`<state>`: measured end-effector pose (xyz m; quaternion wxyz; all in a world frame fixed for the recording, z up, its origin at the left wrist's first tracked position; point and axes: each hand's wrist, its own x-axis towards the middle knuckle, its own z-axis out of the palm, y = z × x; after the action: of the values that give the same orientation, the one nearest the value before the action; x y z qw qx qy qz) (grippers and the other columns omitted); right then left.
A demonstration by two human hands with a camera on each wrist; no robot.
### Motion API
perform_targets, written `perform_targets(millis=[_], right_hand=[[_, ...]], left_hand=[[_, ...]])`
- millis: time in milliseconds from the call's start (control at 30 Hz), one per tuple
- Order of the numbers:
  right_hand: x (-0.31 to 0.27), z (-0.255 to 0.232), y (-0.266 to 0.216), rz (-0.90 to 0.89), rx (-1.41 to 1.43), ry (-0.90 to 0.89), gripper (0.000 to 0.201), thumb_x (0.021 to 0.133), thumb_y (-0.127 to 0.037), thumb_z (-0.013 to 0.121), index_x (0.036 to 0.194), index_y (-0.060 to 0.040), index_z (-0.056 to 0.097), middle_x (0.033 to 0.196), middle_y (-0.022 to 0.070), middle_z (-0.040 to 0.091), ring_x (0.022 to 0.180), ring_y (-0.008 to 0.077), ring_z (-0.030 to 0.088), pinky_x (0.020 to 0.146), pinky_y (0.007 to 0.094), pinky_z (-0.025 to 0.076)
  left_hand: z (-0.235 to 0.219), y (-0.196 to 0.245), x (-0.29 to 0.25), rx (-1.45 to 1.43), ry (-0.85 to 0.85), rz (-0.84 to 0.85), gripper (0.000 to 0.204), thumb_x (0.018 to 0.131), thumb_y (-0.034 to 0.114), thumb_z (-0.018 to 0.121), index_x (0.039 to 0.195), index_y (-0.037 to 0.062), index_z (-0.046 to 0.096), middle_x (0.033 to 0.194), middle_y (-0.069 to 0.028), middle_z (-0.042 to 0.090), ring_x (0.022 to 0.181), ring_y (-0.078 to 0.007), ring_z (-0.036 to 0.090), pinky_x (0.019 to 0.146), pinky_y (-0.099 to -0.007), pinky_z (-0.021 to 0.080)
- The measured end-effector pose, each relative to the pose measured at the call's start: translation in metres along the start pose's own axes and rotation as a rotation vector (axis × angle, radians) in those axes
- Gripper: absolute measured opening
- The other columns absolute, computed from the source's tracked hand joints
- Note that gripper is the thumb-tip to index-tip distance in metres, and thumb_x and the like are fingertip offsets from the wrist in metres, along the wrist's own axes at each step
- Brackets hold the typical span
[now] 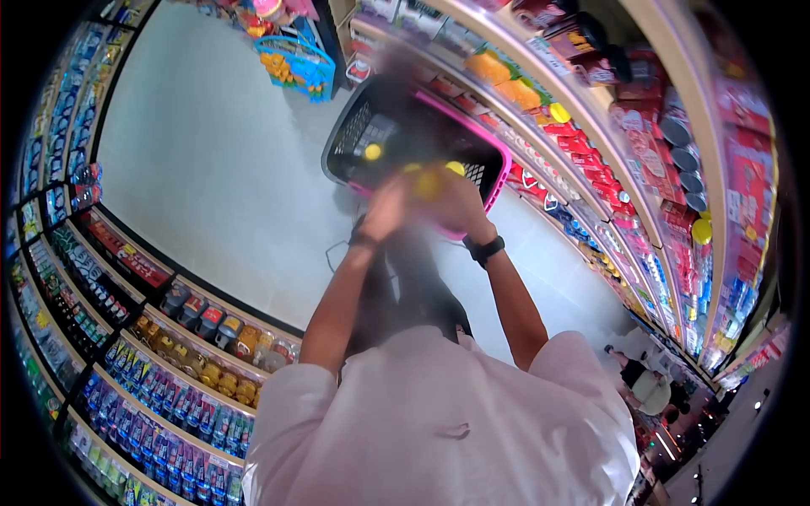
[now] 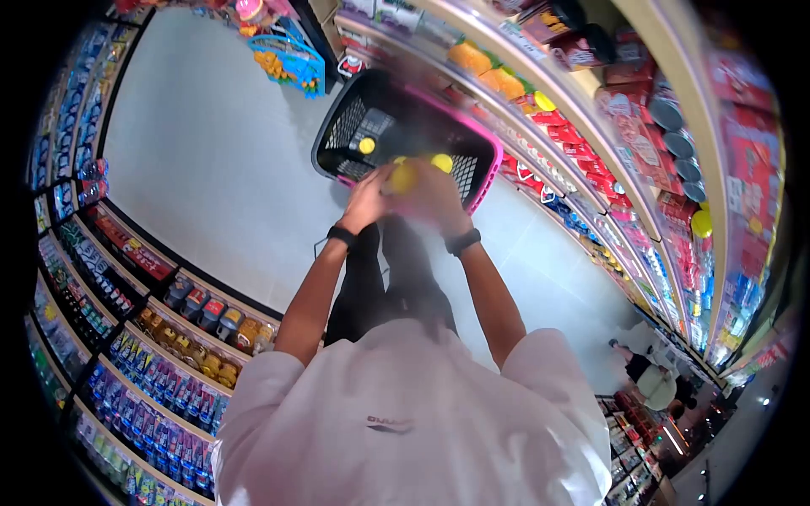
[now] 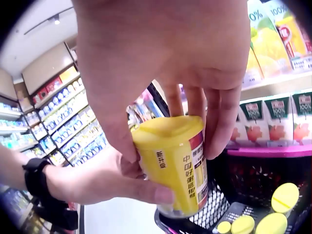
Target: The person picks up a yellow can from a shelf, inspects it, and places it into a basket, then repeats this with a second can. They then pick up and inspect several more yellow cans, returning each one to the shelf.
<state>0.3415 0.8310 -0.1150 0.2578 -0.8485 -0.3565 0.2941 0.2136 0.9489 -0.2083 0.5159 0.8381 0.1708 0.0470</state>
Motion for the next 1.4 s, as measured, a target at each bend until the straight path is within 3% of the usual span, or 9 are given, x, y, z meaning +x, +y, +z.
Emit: perform_targets(millis=[367,467,500,700,1000,1133,1267,1300,1400], right_hand=[[-0.068,-0.131,-0.091,-0.490,0.370,0.292,0.067,0.075,-0.027,0.082,0.131,-0.0048,0.052,0.122,0.0090,0.062,0.109,0.0217,0.062,0.091,0.0358,0.050],[-0.096,-0.171,-0.125,-0.568,0.115,0.374,0.062,0.079,-0.018,0.080,0.132,-0.0035,0.050,0.126,0.0107,0.061,0.111,0.0211,0.061,0.094,0.0357,0.050],[-0.104,-0.172,-0.133,-0.524,1.079,0.085,0.054,0.084,-0.009,0.075,0.131,-0.0019,0.051,0.125,0.0122,0.061,0.113,0.0199,0.060,0.096,0.0338,0.050],[-0.162,-0.211,-0.168,-0.411,1.181,0.055,0.051,0.088,-0.007,0.070,0.134,0.0028,0.050,0.127,0.0115,0.061,0.117,0.0173,0.058,0.098,0.0324,0.049],[-0.222,-0.222,-0.177,-0.543,1.195,0.024,0.055,0.087,-0.010,0.071,0.136,0.0030,0.049,0.129,0.0108,0.060,0.121,0.0176,0.055,0.105,0.0331,0.042],[-0.229,-0.214,-0.174,-0.605,1.286,-0.080,0.056,0.085,-0.019,0.075,0.133,-0.0008,0.052,0.122,0.0093,0.062,0.116,0.0175,0.057,0.100,0.0330,0.043],[-0.218,-0.185,-0.140,-0.517,1.516,-0.131,0.061,0.085,-0.022,0.070,0.137,-0.0008,0.045,0.095,0.0043,0.065,0.070,0.0082,0.063,0.057,0.0280,0.055],[-0.220,-0.180,-0.144,-0.464,1.608,-0.063,0.058,0.084,-0.020,0.067,0.135,-0.0010,0.046,0.078,0.0012,0.059,0.049,0.0046,0.050,0.037,0.0254,0.045],[-0.222,-0.189,-0.143,-0.542,1.686,-0.150,0.039,0.087,-0.015,0.070,0.122,-0.0097,0.054,0.084,0.0010,0.061,0.062,0.0135,0.063,0.045,0.0319,0.056]], left_hand=[[-0.100,0.208,-0.023,-0.242,0.149,0.101,0.040,0.073,0.010,0.082,0.110,-0.0007,0.068,0.081,-0.0011,0.070,0.066,-0.0024,0.058,0.060,-0.0226,0.049],[-0.129,0.257,-0.029,-0.287,0.069,0.059,0.038,0.076,0.006,0.082,0.111,-0.0019,0.068,0.094,-0.0028,0.071,0.083,-0.0058,0.064,0.070,-0.0221,0.052],[-0.137,0.275,-0.033,-0.365,0.055,0.051,0.039,0.077,0.005,0.082,0.112,-0.0033,0.067,0.097,-0.0040,0.071,0.084,-0.0070,0.065,0.072,-0.0227,0.053],[-0.169,0.358,-0.066,-0.676,-0.027,0.133,0.031,0.084,0.001,0.071,0.112,-0.0078,0.064,0.102,-0.0057,0.070,0.086,-0.0087,0.064,0.075,-0.0236,0.052],[-0.187,0.366,-0.074,-0.802,-0.360,0.200,0.042,0.086,0.028,0.075,0.111,-0.0041,0.064,0.100,-0.0024,0.068,0.087,-0.0078,0.061,0.079,-0.0244,0.047],[-0.171,0.343,-0.066,-1.081,-0.621,0.132,0.048,0.089,0.030,0.069,0.120,-0.0055,0.059,0.115,-0.0069,0.066,0.100,-0.0141,0.063,0.092,-0.0304,0.050],[-0.122,0.331,-0.076,-1.377,-0.531,0.302,0.054,0.095,0.034,0.058,0.135,-0.0010,0.047,0.127,-0.0128,0.057,0.117,-0.0245,0.057,0.096,-0.0372,0.051],[-0.115,0.334,-0.079,-1.365,-0.510,0.330,0.058,0.096,0.039,0.055,0.136,-0.0016,0.045,0.124,-0.0154,0.058,0.114,-0.0272,0.059,0.093,-0.0387,0.053],[-0.125,0.384,-0.088,-1.445,-0.788,0.141,0.073,0.096,0.055,0.049,0.137,-0.0047,0.042,0.120,-0.0222,0.058,0.103,-0.0323,0.064,0.087,-0.0413,0.057]])
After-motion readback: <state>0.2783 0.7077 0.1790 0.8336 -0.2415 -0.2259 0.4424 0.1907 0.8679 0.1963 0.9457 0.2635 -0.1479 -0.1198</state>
